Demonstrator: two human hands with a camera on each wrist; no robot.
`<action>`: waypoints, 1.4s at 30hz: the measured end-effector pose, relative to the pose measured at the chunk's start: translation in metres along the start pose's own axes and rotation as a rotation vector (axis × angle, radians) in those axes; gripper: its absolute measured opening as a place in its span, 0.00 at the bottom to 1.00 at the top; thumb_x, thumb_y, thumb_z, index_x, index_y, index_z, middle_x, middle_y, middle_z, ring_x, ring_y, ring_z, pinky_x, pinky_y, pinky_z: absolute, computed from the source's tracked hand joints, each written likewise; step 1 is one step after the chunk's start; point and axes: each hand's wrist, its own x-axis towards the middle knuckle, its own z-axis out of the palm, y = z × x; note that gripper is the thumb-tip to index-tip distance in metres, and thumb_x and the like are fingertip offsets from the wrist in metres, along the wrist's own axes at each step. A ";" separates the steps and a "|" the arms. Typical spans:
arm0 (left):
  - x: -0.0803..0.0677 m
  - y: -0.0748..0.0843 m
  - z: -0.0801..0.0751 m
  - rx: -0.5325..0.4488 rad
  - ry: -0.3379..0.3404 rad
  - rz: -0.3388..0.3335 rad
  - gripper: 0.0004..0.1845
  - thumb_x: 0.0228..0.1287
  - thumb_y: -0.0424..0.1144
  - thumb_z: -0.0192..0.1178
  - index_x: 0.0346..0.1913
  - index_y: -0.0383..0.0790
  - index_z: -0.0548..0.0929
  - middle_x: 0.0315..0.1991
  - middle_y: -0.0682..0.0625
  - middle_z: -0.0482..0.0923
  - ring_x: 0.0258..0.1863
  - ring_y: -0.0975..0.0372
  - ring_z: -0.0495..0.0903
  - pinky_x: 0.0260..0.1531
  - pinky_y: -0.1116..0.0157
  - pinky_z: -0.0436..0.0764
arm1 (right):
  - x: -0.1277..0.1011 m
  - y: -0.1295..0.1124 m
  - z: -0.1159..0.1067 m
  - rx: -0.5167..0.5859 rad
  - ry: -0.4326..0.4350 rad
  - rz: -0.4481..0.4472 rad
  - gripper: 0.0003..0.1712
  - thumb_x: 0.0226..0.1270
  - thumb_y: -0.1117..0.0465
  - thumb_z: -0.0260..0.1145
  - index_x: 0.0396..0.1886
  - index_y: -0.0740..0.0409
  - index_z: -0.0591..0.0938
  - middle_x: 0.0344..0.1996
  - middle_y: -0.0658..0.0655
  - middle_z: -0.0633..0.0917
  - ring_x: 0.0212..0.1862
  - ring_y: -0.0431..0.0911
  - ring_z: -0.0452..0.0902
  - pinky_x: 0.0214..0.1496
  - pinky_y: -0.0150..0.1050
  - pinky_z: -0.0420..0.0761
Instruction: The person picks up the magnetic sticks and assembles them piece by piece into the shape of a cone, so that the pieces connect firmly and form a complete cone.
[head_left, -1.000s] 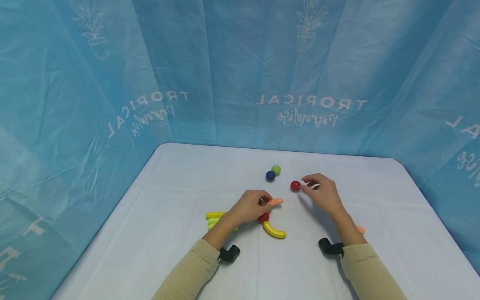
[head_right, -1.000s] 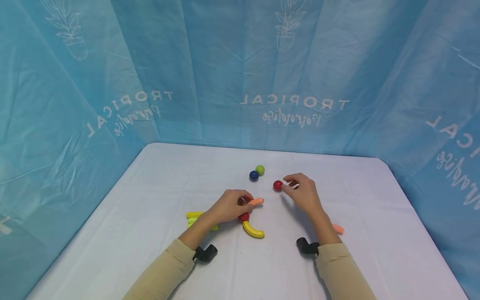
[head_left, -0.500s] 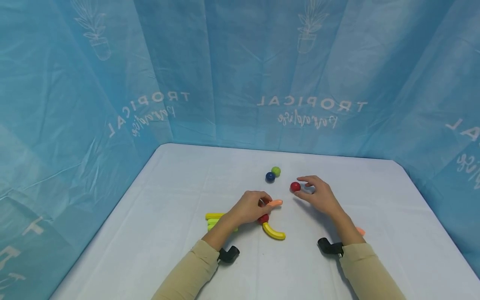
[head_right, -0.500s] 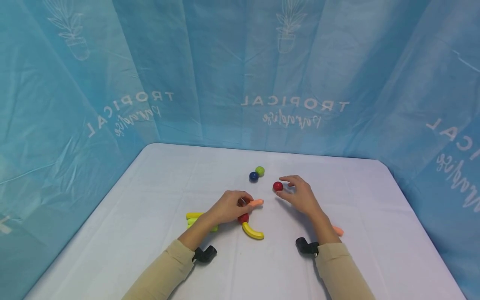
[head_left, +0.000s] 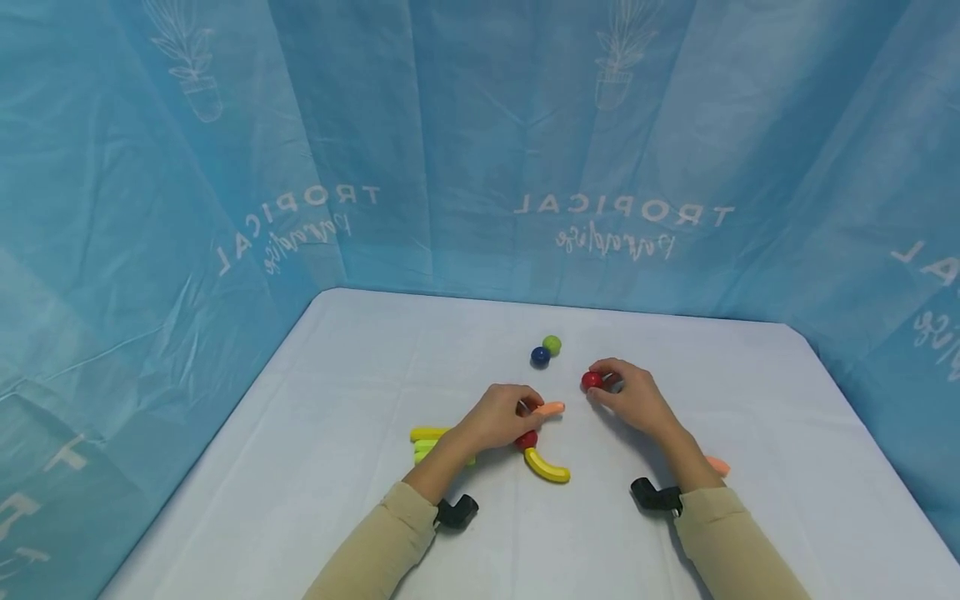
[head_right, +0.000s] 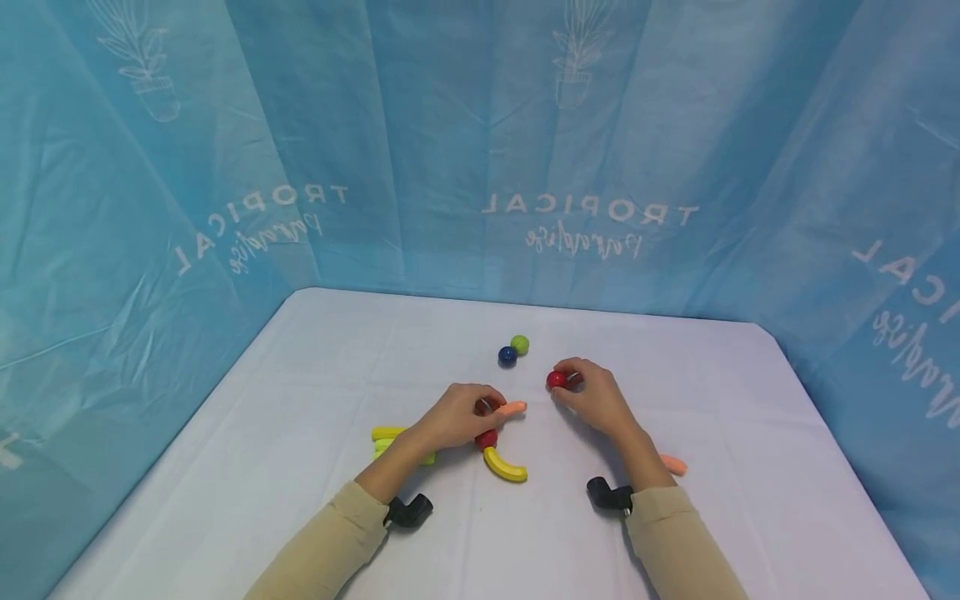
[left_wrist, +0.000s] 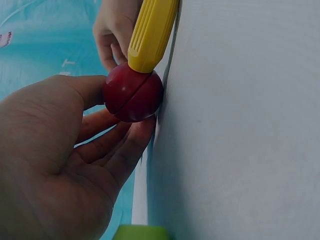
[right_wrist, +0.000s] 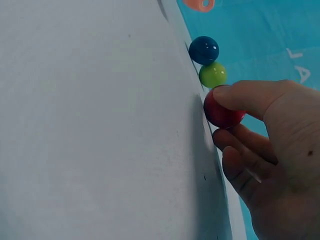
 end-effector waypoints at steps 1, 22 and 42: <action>-0.001 0.000 0.000 0.003 -0.002 0.002 0.14 0.63 0.48 0.65 0.48 0.46 0.83 0.32 0.59 0.77 0.30 0.66 0.76 0.25 0.71 0.78 | -0.001 0.000 0.001 0.000 -0.008 0.008 0.22 0.59 0.58 0.72 0.53 0.51 0.79 0.45 0.52 0.82 0.43 0.47 0.77 0.44 0.45 0.79; 0.000 0.000 -0.001 -0.003 0.018 0.035 0.12 0.63 0.45 0.65 0.46 0.45 0.83 0.31 0.59 0.77 0.29 0.66 0.75 0.24 0.71 0.77 | -0.016 -0.022 0.003 0.046 -0.094 -0.079 0.20 0.57 0.49 0.73 0.49 0.44 0.83 0.39 0.43 0.82 0.39 0.41 0.77 0.41 0.41 0.78; 0.000 -0.001 -0.001 0.014 0.018 0.039 0.11 0.63 0.43 0.65 0.46 0.44 0.83 0.32 0.58 0.77 0.30 0.67 0.75 0.26 0.72 0.77 | -0.021 -0.029 0.005 0.043 -0.185 -0.098 0.16 0.56 0.48 0.74 0.43 0.42 0.82 0.32 0.43 0.81 0.34 0.42 0.75 0.30 0.38 0.77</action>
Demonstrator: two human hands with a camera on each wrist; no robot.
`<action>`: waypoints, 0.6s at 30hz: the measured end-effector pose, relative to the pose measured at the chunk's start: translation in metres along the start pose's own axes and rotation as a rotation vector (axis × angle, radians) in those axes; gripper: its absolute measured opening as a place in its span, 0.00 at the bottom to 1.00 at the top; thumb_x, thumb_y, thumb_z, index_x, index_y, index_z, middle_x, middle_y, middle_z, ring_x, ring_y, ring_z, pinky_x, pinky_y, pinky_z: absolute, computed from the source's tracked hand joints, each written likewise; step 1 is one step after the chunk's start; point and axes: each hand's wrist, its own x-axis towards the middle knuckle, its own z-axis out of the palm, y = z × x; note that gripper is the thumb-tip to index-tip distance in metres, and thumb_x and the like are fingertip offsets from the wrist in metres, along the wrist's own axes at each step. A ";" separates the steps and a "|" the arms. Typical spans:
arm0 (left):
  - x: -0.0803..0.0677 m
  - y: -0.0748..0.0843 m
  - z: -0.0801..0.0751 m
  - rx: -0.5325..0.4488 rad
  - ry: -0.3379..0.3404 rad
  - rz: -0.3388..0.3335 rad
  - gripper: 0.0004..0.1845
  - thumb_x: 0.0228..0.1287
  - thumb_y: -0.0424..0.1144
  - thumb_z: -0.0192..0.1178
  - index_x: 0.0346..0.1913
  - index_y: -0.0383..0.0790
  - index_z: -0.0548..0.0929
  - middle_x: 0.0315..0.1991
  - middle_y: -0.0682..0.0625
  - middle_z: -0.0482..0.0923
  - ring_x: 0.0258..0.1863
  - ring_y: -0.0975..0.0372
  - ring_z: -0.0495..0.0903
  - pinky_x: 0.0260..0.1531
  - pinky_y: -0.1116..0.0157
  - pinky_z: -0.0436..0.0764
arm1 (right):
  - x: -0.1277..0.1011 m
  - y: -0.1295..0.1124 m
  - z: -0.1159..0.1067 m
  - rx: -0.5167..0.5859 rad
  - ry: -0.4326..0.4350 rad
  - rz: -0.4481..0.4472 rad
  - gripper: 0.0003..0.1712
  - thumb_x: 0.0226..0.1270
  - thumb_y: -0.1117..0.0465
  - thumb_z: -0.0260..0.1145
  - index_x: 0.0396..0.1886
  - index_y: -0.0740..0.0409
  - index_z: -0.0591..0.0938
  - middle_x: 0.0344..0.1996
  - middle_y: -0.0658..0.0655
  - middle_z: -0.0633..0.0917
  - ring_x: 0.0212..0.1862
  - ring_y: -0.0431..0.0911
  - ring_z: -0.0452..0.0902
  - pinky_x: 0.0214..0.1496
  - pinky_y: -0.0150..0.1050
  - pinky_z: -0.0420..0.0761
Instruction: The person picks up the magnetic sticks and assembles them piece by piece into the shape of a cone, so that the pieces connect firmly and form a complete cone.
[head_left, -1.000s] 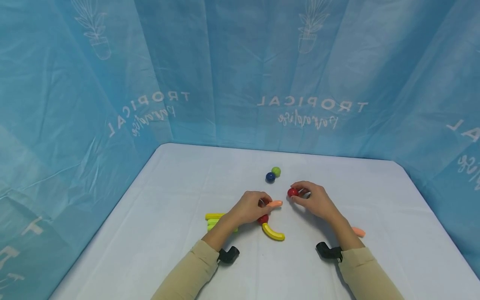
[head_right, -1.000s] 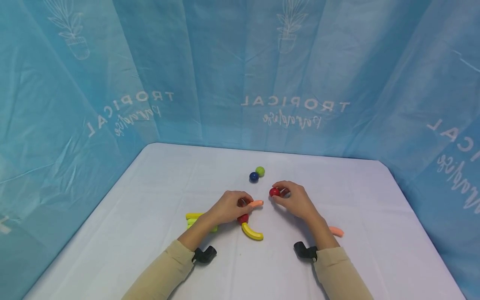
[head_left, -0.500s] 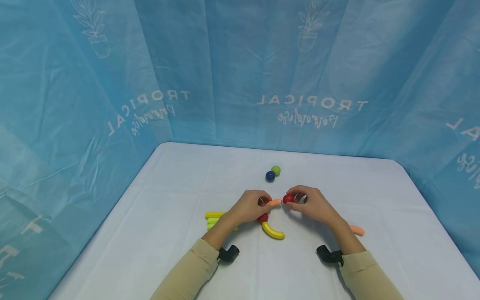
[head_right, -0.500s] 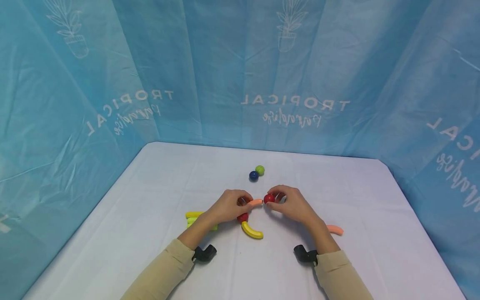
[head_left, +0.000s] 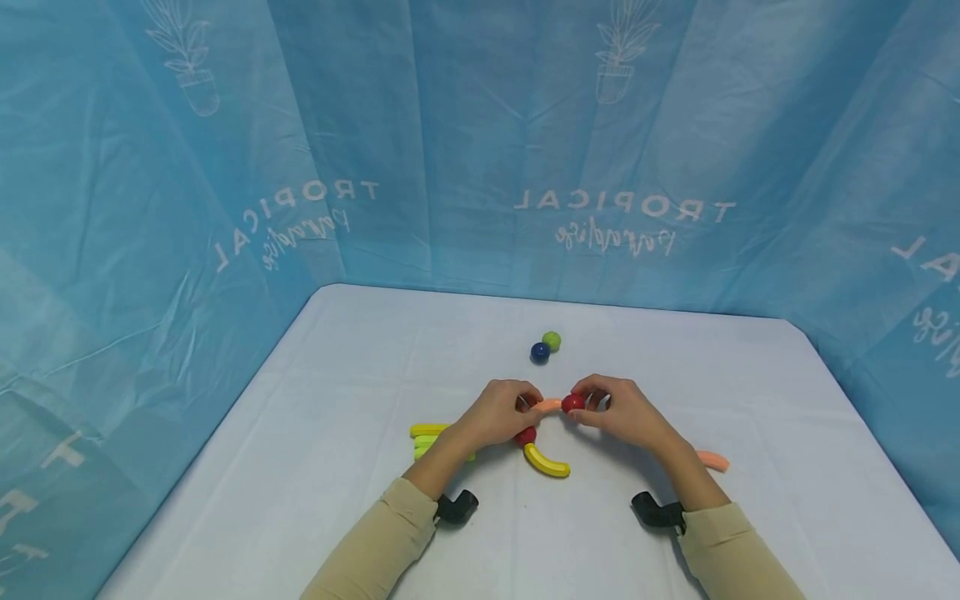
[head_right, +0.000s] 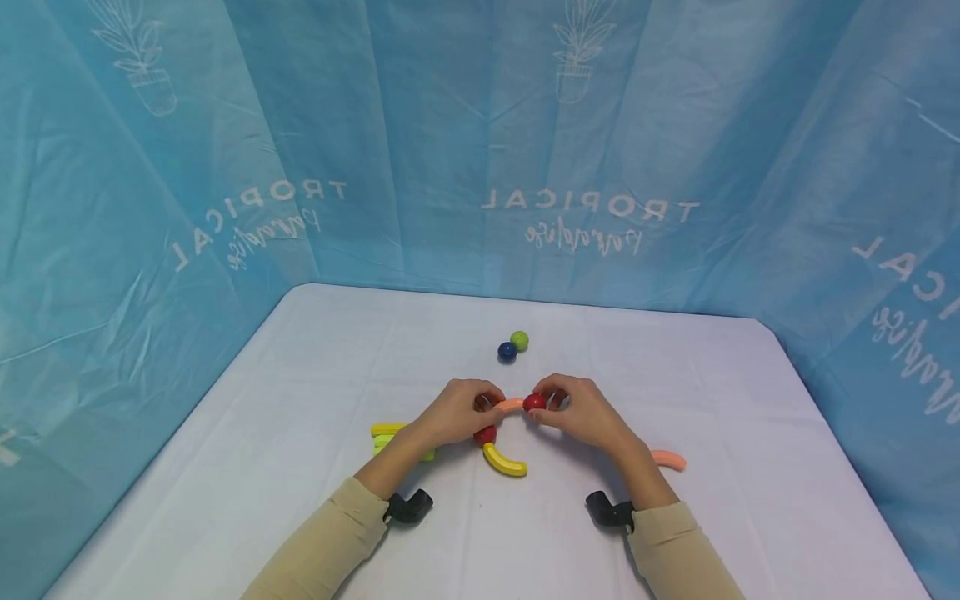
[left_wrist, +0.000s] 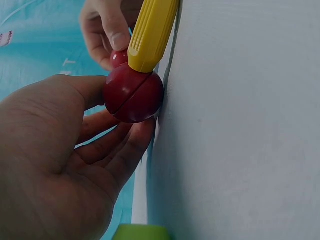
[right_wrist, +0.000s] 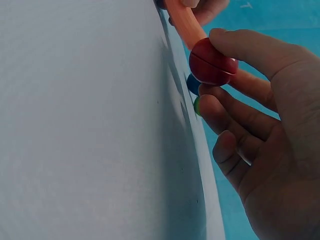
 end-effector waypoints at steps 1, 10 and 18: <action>0.000 0.000 0.000 0.002 0.000 0.000 0.11 0.63 0.43 0.65 0.46 0.44 0.83 0.32 0.58 0.77 0.30 0.67 0.75 0.26 0.72 0.77 | 0.000 0.001 0.000 0.003 -0.003 0.002 0.16 0.55 0.49 0.74 0.43 0.42 0.82 0.32 0.43 0.81 0.34 0.42 0.76 0.30 0.38 0.77; 0.000 0.001 -0.001 0.004 -0.006 -0.014 0.11 0.63 0.44 0.64 0.46 0.44 0.83 0.32 0.58 0.77 0.31 0.67 0.75 0.27 0.72 0.77 | -0.002 0.000 0.000 0.025 -0.070 0.008 0.19 0.55 0.54 0.75 0.47 0.43 0.81 0.35 0.44 0.81 0.36 0.43 0.75 0.35 0.40 0.77; 0.000 0.003 -0.001 0.003 -0.013 -0.026 0.11 0.63 0.44 0.64 0.47 0.44 0.83 0.32 0.58 0.77 0.31 0.66 0.75 0.27 0.72 0.77 | -0.002 0.002 0.000 0.019 -0.080 -0.001 0.19 0.56 0.55 0.75 0.47 0.43 0.80 0.36 0.44 0.81 0.37 0.43 0.75 0.36 0.39 0.78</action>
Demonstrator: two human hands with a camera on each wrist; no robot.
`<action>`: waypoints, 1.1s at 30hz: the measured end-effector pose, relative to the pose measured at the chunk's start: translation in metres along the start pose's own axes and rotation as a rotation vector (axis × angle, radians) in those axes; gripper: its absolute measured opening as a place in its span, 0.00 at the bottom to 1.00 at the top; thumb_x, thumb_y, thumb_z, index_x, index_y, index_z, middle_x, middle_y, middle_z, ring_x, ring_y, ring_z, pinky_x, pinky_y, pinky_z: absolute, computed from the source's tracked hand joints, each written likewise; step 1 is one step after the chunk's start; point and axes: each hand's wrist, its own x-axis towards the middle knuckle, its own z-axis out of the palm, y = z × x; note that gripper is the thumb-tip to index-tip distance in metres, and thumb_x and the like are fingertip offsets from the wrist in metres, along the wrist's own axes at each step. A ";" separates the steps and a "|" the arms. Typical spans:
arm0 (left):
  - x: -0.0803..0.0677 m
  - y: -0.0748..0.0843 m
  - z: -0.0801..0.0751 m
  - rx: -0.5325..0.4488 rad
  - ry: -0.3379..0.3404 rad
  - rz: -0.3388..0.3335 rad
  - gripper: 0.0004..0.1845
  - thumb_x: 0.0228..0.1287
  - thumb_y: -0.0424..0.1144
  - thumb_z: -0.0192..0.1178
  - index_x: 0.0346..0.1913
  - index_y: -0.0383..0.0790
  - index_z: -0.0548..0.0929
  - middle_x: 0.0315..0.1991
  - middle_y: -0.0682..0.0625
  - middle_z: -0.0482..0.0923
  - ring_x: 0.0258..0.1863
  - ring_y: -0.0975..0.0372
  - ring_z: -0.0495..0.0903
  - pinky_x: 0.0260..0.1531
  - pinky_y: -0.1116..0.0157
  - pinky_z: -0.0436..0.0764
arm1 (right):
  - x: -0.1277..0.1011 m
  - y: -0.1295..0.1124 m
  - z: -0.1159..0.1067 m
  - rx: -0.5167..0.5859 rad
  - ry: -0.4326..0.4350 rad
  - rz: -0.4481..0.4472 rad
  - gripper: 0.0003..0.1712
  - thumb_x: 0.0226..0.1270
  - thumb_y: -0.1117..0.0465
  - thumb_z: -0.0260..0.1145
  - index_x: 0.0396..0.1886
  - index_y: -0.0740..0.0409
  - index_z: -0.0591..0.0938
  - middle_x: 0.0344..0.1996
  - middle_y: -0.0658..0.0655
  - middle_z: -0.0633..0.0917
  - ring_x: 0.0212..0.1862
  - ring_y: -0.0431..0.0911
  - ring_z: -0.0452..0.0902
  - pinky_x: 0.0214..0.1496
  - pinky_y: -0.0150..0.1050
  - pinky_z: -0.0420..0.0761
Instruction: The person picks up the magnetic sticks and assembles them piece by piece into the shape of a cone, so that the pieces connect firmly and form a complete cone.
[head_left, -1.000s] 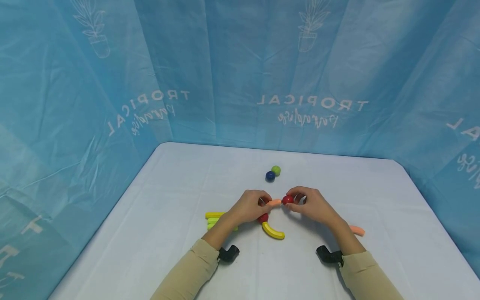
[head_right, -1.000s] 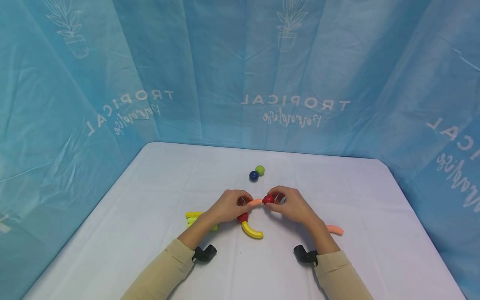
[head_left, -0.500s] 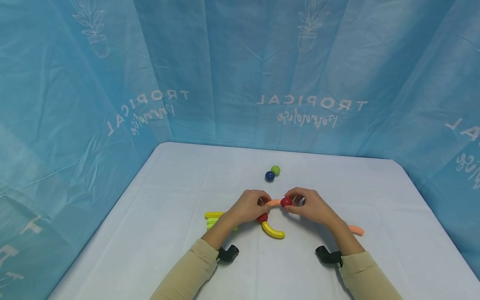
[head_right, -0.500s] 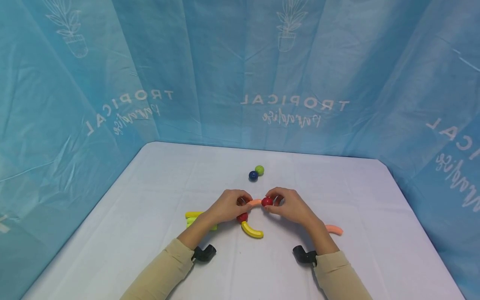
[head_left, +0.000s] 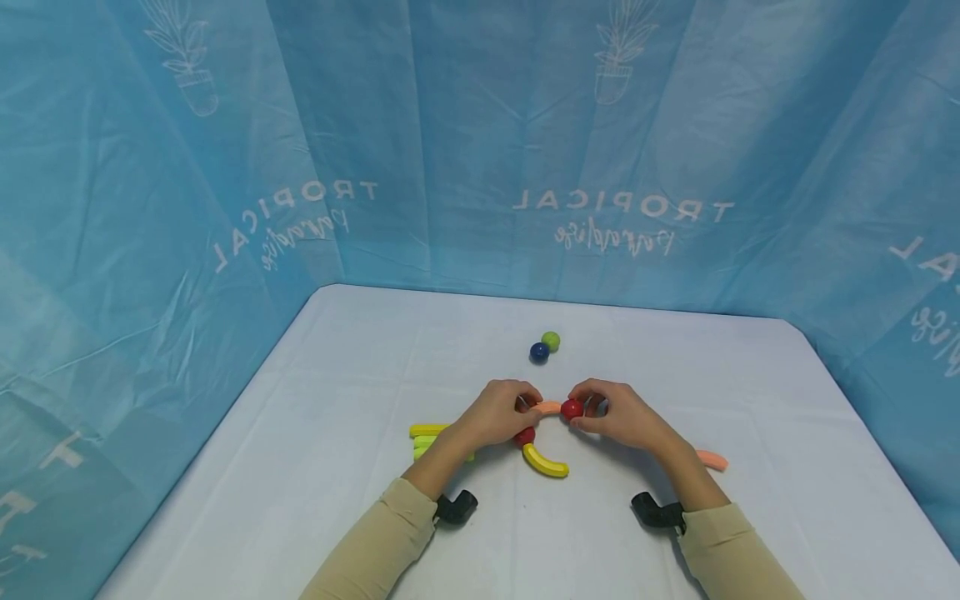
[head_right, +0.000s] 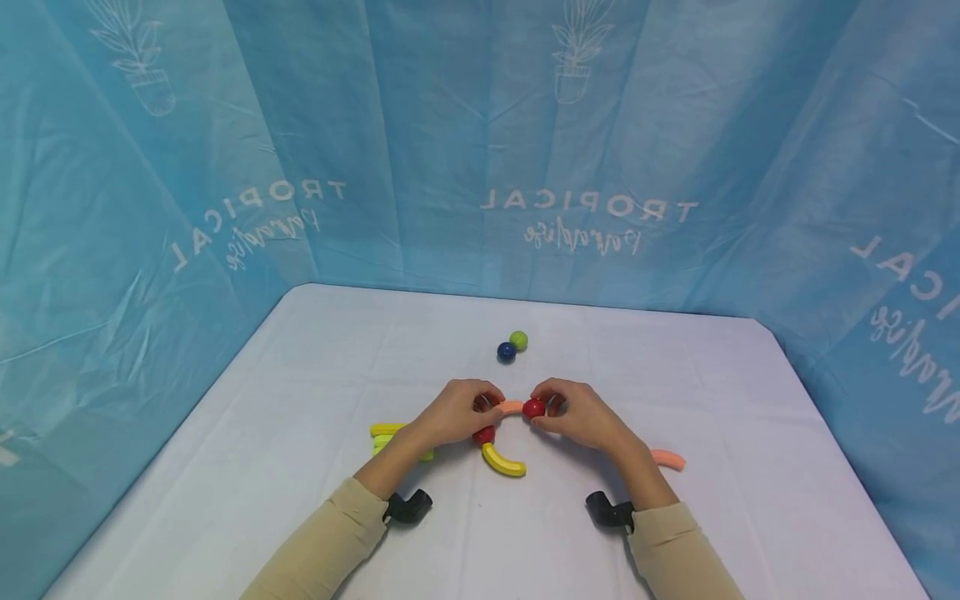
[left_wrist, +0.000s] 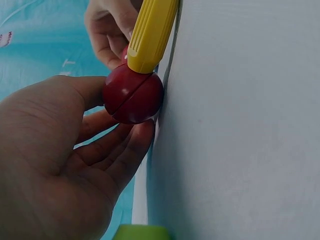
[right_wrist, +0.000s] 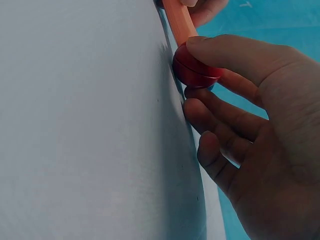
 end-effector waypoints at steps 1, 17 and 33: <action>0.000 0.000 0.000 0.001 -0.001 0.001 0.11 0.63 0.43 0.64 0.46 0.44 0.83 0.32 0.58 0.77 0.31 0.66 0.75 0.28 0.73 0.77 | 0.000 0.000 0.000 -0.002 0.000 -0.001 0.19 0.56 0.54 0.75 0.47 0.43 0.80 0.36 0.43 0.80 0.37 0.43 0.75 0.37 0.39 0.78; -0.004 0.003 -0.008 0.049 -0.035 0.080 0.11 0.63 0.45 0.64 0.47 0.49 0.84 0.36 0.61 0.77 0.35 0.67 0.75 0.29 0.71 0.77 | 0.001 0.000 0.001 0.007 -0.006 0.007 0.18 0.58 0.53 0.73 0.48 0.43 0.80 0.36 0.43 0.81 0.37 0.43 0.76 0.37 0.40 0.78; -0.007 0.011 -0.015 0.137 -0.236 0.312 0.16 0.54 0.51 0.71 0.47 0.53 0.87 0.51 0.66 0.77 0.53 0.69 0.71 0.52 0.66 0.72 | 0.010 0.006 0.007 -0.033 0.057 -0.036 0.23 0.61 0.56 0.71 0.57 0.48 0.79 0.43 0.44 0.81 0.40 0.40 0.75 0.38 0.39 0.78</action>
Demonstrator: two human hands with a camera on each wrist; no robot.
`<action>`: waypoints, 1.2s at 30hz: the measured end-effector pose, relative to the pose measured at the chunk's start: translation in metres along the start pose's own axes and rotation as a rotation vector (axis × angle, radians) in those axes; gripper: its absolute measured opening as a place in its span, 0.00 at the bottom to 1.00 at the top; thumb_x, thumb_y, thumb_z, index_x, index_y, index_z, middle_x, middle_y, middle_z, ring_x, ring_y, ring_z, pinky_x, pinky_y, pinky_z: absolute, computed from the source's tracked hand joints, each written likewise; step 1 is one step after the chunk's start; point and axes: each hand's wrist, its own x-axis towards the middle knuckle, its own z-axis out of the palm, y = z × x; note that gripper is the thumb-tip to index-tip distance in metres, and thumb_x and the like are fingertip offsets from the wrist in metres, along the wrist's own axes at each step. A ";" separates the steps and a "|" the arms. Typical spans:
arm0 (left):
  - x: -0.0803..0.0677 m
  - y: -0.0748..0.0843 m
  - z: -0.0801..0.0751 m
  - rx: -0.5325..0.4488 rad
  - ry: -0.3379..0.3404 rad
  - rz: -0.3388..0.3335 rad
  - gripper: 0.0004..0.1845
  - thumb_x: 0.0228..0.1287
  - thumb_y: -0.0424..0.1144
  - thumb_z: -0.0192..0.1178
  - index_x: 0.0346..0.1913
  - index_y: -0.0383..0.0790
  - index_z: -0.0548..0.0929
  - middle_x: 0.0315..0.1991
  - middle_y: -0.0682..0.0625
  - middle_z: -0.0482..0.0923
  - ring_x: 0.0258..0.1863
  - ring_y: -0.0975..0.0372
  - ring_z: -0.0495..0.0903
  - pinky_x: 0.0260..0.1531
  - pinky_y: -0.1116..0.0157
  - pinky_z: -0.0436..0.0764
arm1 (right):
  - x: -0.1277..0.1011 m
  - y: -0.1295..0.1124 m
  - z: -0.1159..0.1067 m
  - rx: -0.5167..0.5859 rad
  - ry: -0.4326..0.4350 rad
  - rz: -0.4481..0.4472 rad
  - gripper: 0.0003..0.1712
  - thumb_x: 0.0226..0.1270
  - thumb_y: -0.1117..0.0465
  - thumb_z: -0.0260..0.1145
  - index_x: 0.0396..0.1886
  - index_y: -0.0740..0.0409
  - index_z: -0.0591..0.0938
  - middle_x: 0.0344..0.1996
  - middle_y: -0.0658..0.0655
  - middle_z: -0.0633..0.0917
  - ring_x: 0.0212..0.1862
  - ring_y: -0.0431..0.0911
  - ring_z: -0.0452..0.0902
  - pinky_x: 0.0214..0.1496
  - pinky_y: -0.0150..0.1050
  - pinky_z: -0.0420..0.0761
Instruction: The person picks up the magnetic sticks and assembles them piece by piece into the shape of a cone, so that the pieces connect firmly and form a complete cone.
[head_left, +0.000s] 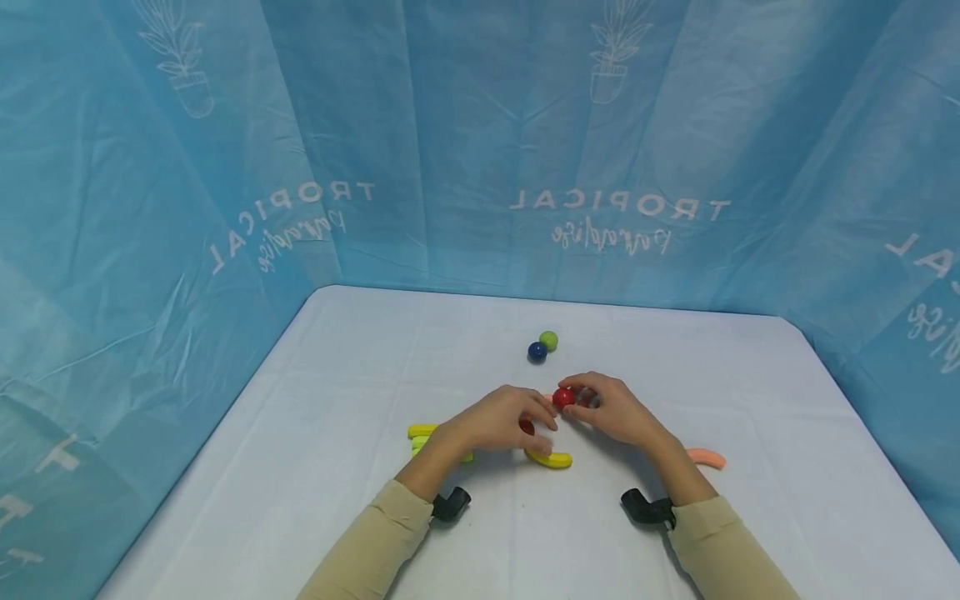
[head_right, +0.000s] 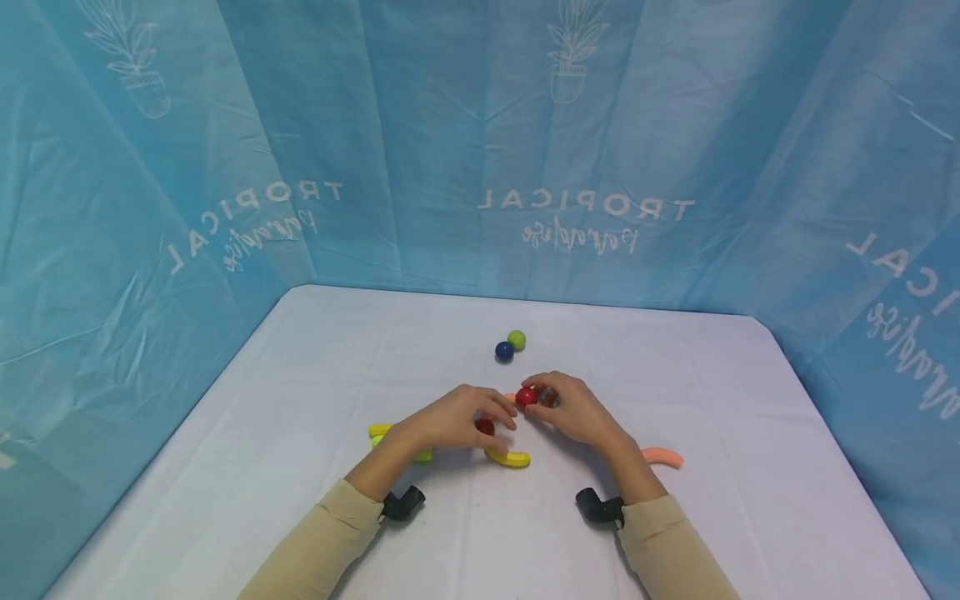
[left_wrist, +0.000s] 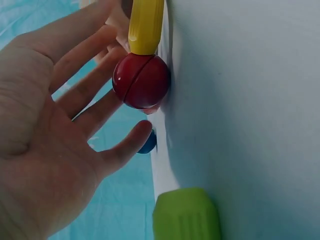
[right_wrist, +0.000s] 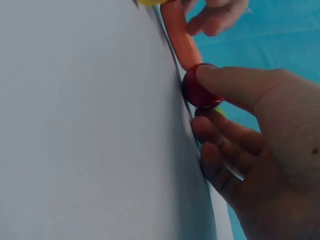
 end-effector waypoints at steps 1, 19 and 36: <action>0.000 0.000 0.000 -0.009 -0.016 0.009 0.17 0.53 0.51 0.72 0.46 0.53 0.87 0.49 0.66 0.77 0.51 0.70 0.72 0.50 0.68 0.73 | 0.001 0.000 0.001 0.002 0.003 0.007 0.23 0.61 0.57 0.71 0.57 0.48 0.80 0.43 0.44 0.81 0.40 0.41 0.75 0.38 0.39 0.78; -0.002 0.002 -0.004 0.114 -0.124 -0.029 0.10 0.48 0.47 0.76 0.33 0.54 0.87 0.34 0.65 0.76 0.33 0.68 0.71 0.35 0.72 0.72 | 0.021 -0.008 0.005 0.038 0.003 0.053 0.20 0.59 0.55 0.72 0.52 0.48 0.82 0.41 0.45 0.83 0.40 0.43 0.77 0.39 0.40 0.78; -0.002 -0.006 -0.007 0.081 -0.131 0.006 0.11 0.47 0.48 0.76 0.34 0.54 0.87 0.35 0.63 0.77 0.33 0.68 0.72 0.35 0.74 0.73 | 0.054 0.003 0.001 0.087 0.105 0.134 0.24 0.62 0.50 0.69 0.57 0.52 0.79 0.40 0.50 0.83 0.43 0.47 0.78 0.43 0.45 0.79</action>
